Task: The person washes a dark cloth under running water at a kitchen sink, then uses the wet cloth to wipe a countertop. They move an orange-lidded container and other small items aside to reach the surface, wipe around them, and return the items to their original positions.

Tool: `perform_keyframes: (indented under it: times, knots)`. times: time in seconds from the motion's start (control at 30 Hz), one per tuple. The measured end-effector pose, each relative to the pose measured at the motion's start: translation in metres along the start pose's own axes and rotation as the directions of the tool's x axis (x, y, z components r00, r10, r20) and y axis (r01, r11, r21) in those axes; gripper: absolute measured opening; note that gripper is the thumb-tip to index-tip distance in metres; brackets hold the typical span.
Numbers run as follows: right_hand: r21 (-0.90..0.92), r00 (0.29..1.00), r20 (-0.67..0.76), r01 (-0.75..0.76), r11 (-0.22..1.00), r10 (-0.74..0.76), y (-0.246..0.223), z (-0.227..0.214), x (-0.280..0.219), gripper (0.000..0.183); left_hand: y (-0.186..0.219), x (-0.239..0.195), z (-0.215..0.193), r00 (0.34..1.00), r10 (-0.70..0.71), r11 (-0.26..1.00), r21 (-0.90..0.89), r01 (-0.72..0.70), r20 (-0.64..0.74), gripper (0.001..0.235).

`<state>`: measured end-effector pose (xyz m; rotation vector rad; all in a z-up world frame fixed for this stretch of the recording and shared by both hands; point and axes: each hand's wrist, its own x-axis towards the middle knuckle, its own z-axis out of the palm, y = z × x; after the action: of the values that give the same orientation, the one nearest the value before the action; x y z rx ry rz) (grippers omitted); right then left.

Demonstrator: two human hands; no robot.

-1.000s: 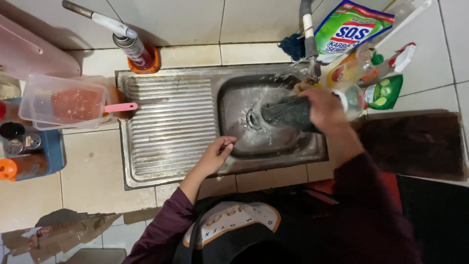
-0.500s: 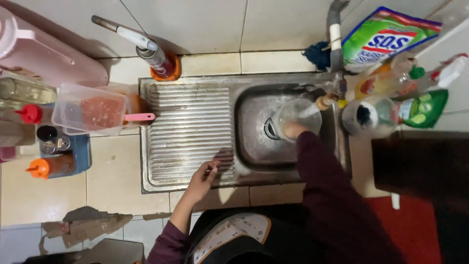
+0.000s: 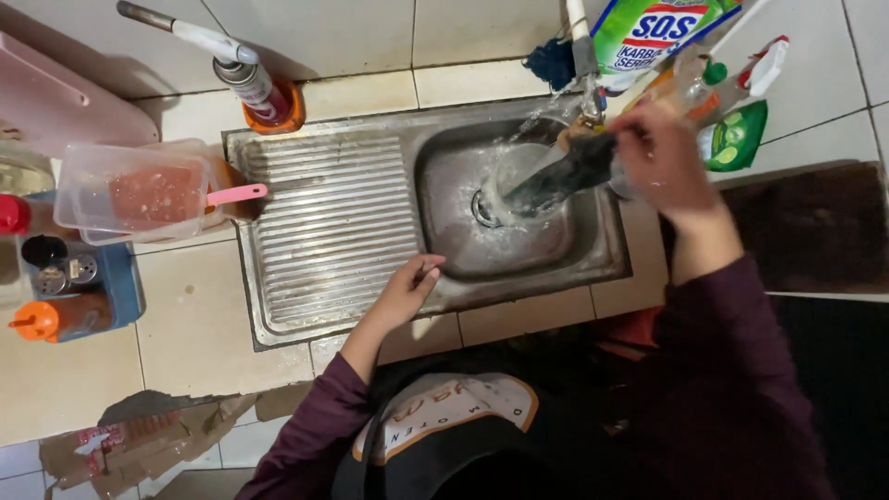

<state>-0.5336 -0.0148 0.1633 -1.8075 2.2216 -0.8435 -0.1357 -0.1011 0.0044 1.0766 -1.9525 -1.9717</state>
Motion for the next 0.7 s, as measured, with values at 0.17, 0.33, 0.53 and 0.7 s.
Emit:
perform_keyframes:
  times: [0.17, 0.33, 0.53, 0.7]
  knots:
    - [-0.178, 0.982, 0.187, 0.066, 0.982, -0.032, 0.087, 0.159, -0.009, 0.020, -0.005, -0.022, -0.008, 0.994, -0.090, 0.996, -0.012, 0.090, -0.064, 0.032]
    - [-0.268, 0.774, 0.562, -0.162, 0.950, 0.291, 0.213, 0.324, -0.028, 0.036, -0.012, -0.052, -0.023, 0.968, -0.203, 0.976, 0.043, 0.212, -0.146, 0.033]
    - [-0.607, 0.532, 0.650, -0.067, 0.792, 0.543, 0.289, 0.419, -0.049, 0.020, -0.028, -0.060, -0.023, 0.901, -0.373, 0.928, -0.076, 0.365, -0.223, 0.035]
    - [-0.620, 0.560, 0.662, 0.038, 0.783, 0.497, 0.259, 0.367, -0.032, 0.030, -0.018, -0.055, -0.012, 0.909, -0.361, 0.932, -0.055, 0.357, -0.209, 0.033]
